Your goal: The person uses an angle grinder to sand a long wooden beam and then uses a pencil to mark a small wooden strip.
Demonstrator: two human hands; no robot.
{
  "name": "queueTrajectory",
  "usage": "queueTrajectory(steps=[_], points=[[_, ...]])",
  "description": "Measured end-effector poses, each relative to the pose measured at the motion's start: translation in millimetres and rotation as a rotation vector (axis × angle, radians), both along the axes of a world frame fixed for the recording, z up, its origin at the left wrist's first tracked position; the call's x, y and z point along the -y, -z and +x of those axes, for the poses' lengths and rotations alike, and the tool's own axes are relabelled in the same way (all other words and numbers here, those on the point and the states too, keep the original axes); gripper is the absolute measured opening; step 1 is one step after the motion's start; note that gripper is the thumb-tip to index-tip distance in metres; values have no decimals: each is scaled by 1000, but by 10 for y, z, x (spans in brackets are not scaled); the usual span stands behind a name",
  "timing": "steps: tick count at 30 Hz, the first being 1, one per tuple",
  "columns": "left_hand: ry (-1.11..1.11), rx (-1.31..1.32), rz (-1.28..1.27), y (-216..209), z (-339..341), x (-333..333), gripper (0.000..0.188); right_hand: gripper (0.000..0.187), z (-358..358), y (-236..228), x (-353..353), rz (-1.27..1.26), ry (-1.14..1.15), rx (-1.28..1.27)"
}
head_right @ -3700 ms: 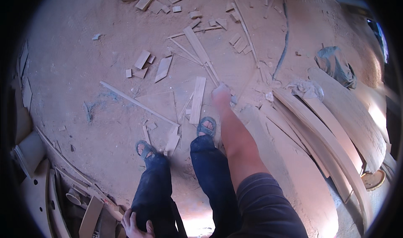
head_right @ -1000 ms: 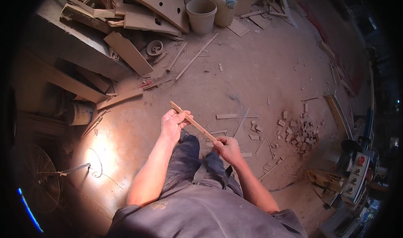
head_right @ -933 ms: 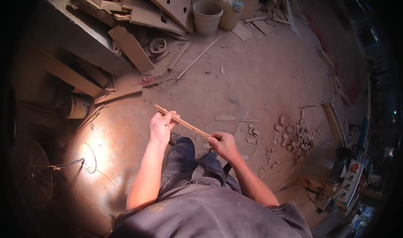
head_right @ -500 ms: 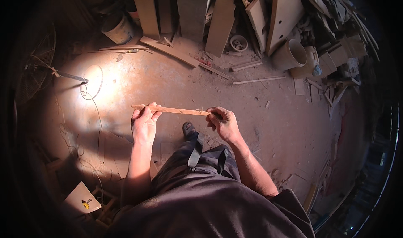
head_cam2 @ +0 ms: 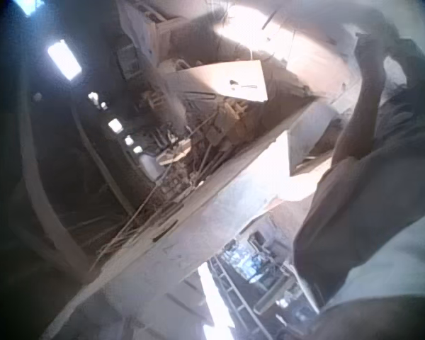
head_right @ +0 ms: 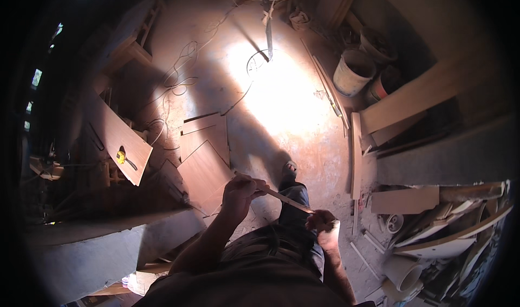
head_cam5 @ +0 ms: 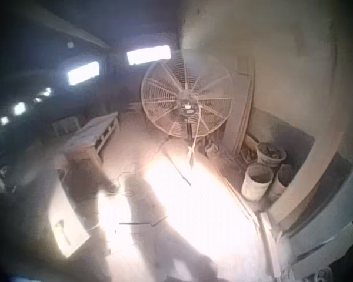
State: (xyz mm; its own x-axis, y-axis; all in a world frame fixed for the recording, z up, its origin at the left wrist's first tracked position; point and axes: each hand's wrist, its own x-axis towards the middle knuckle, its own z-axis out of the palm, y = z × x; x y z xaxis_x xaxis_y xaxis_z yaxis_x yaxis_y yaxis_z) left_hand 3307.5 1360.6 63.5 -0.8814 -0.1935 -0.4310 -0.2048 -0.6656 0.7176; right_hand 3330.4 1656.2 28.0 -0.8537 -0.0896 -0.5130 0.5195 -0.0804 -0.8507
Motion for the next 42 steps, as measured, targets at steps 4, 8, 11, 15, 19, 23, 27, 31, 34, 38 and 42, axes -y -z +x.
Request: queueTrajectory(steps=[4, 8, 11, 15, 19, 23, 27, 31, 34, 38, 42], points=[[-100, 126, -88, -136, -556, 443, 5, 18, -760, -92, 426, 123, -259, 17], [-251, 36, -199, -720, -1092, 1099, 10, 18, -1740, -432, 1081, 377, -674, -233], [-404, -16, -289, -1074, -1344, 1693, 12, 19, -2451, -850, 1717, 382, -1006, -621], [-659, 8, -218, -1327, -1470, 2560, 8, 19, -3268, -1375, 2802, 383, -1476, -735], [-825, -134, -351, -1305, -1596, 3379, 9, 27, -3995, -1673, 3941, 187, -1533, -413], [-994, -37, -227, -1234, -2032, 4064, 14, 37, -4577, -1517, 5146, 518, -1518, -1069], [-961, 10, -307, -1223, -2559, 4591, 12, 45, -4743, -1496, 6388, 243, -1479, -1223], [-928, -35, -264, -1171, -3200, 5214, 6, 37, -5019, -1465, 7154, 223, -1460, -1058], [-918, -34, -361, -1070, -3314, 5778, 18, 32, -5257, -1301, 7621, 64, -1484, -1033], [-1111, 152, -296, -1092, -3428, 6364, 19, 30, -5687, -1227, 8568, 5, -1644, -1113], [-1341, 253, -305, -1036, -3836, 6996, 26, 30, -6106, -1258, 9636, 14, -1726, -1230]])
